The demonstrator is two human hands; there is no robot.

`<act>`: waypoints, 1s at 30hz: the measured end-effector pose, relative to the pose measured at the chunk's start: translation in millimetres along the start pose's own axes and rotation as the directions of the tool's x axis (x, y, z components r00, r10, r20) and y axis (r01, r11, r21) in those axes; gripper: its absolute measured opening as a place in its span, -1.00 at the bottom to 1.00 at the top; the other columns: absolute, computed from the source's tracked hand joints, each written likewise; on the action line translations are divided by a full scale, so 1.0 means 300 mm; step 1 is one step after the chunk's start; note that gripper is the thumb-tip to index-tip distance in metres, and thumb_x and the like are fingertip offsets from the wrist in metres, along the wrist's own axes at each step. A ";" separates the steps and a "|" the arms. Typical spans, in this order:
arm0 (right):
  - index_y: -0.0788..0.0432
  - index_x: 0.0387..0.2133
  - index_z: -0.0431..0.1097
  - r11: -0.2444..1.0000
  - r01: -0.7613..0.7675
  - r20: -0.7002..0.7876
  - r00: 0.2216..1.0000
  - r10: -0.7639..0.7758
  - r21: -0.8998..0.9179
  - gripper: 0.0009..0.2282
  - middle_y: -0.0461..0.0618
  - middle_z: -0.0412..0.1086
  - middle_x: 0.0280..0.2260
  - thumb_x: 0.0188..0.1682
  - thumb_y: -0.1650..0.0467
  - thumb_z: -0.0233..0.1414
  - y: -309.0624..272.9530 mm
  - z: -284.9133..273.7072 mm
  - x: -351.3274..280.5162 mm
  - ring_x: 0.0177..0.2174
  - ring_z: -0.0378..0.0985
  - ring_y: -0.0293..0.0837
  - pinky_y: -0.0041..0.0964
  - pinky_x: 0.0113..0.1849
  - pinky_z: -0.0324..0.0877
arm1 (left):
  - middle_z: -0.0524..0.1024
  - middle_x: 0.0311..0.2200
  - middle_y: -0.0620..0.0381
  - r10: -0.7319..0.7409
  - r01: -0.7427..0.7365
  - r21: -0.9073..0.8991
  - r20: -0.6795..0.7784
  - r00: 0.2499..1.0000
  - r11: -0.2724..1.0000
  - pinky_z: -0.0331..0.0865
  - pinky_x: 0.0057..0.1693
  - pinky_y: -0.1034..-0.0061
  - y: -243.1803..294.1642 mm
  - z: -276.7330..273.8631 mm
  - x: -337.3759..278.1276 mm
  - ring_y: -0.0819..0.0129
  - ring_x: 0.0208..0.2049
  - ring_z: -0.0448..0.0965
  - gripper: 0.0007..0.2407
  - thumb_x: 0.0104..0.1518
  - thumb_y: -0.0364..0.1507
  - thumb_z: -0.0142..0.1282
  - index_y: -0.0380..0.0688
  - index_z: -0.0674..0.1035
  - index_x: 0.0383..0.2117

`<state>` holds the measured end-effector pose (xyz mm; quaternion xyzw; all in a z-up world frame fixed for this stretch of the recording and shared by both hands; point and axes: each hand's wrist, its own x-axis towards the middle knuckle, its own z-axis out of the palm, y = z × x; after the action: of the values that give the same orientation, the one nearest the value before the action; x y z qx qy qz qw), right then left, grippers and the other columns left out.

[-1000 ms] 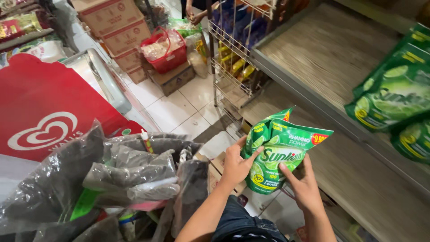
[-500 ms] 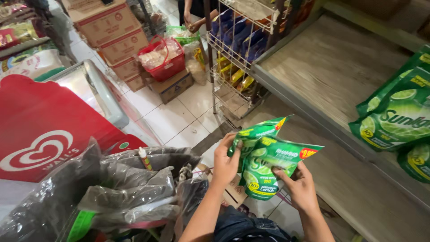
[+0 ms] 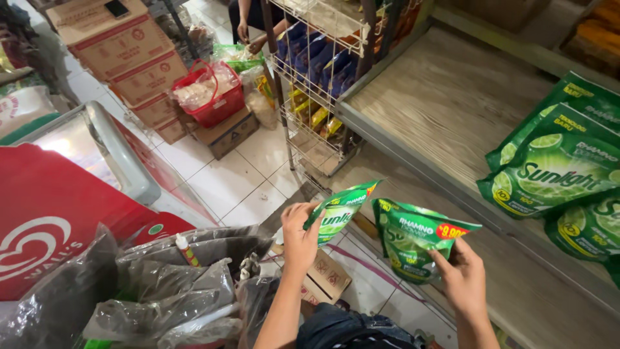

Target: The person picks up green liquid soap pouches from a crate and a cardboard box, places them upright on a wooden shelf next to bottles of oil, and organizes the remaining pouches inside a box while sitting on the floor.

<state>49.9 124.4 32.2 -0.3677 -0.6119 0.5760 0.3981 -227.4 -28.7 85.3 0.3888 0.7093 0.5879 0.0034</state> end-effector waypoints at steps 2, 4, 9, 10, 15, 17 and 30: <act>0.33 -0.09 0.44 0.982 0.116 -0.004 0.993 -0.117 -0.150 -0.73 0.03 0.52 -0.18 -0.09 0.60 0.14 -0.016 0.006 0.018 -0.19 0.50 -0.21 -0.34 -0.10 0.36 | 0.67 -0.29 0.11 0.065 -0.072 0.137 0.058 0.996 0.988 -0.03 0.31 0.10 -0.006 0.003 0.013 0.24 -0.11 0.58 -0.88 0.14 -0.45 0.17 -0.21 0.66 -0.29; 0.27 -0.10 0.46 0.906 0.154 -0.017 0.984 -0.175 -0.394 -0.70 0.09 0.49 -0.21 -0.13 0.58 0.19 -0.032 0.009 0.027 -0.20 0.49 -0.10 -0.28 -0.11 0.36 | 0.66 -0.26 0.14 0.059 -0.065 0.161 0.044 0.997 0.985 -0.13 0.34 0.06 -0.012 0.014 0.018 0.28 -0.06 0.56 -0.87 0.16 -0.42 0.17 -0.15 0.67 -0.25; 0.15 -0.16 0.46 0.593 0.107 -0.049 0.970 -0.240 -0.798 -0.72 0.10 0.49 -0.22 -0.16 0.47 0.27 -0.085 0.032 0.009 -0.18 0.41 0.25 0.04 -0.17 0.36 | 0.66 -0.28 0.06 -0.018 0.012 0.136 0.040 0.999 0.991 0.02 0.24 0.13 -0.044 0.043 0.047 0.20 -0.11 0.56 -0.86 0.15 -0.44 0.18 -0.17 0.67 -0.23; 0.15 -0.18 0.47 0.584 0.111 -0.060 0.962 -0.265 -0.804 -0.73 0.07 0.49 -0.20 -0.18 0.47 0.26 -0.105 0.028 0.010 -0.18 0.41 0.24 0.03 -0.17 0.36 | 0.64 -0.31 0.05 -0.070 0.065 0.109 0.044 0.997 0.992 0.17 0.17 0.24 -0.049 0.052 0.063 0.20 -0.15 0.56 -0.85 0.16 -0.43 0.18 -0.18 0.67 -0.22; 0.18 -0.28 0.49 0.471 0.223 0.002 0.905 -0.425 -0.853 -0.73 0.02 0.51 -0.11 -0.29 0.49 0.26 -0.221 -0.017 0.024 -0.20 0.39 0.23 0.02 -0.14 0.34 | 0.61 -0.34 0.02 -0.196 0.202 -0.122 0.063 0.979 0.972 0.42 -0.10 0.53 -0.044 0.103 0.109 0.34 -0.30 0.59 -0.81 0.20 -0.43 0.18 -0.28 0.63 -0.16; 0.19 -0.25 0.50 0.532 0.310 0.063 0.900 -0.432 -0.788 -0.73 0.02 0.50 -0.16 -0.26 0.51 0.25 -0.255 -0.045 0.048 -0.21 0.48 0.16 0.03 -0.01 0.31 | 0.60 -0.36 0.04 -0.184 0.194 -0.143 0.080 0.980 0.971 0.41 -0.13 0.56 -0.032 0.125 0.119 0.40 -0.33 0.56 -0.81 0.22 -0.42 0.18 -0.30 0.63 -0.16; 0.16 -0.21 0.58 0.796 0.100 -0.214 0.936 -0.279 -0.597 -0.83 -0.03 0.46 -0.43 -0.07 0.53 0.20 -0.295 -0.017 -0.008 -0.51 0.43 -0.19 -0.32 -0.38 0.33 | 0.58 -0.33 0.14 -0.152 0.192 -0.292 0.153 0.976 0.937 0.37 -0.08 0.61 -0.009 0.132 0.136 0.52 -0.27 0.50 -0.81 0.24 -0.44 0.16 -0.31 0.64 -0.13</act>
<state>56.3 118.3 120.5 -0.4877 -0.7260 0.2594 0.4096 -239.0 26.9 89.2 0.3569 0.6396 0.6618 0.1603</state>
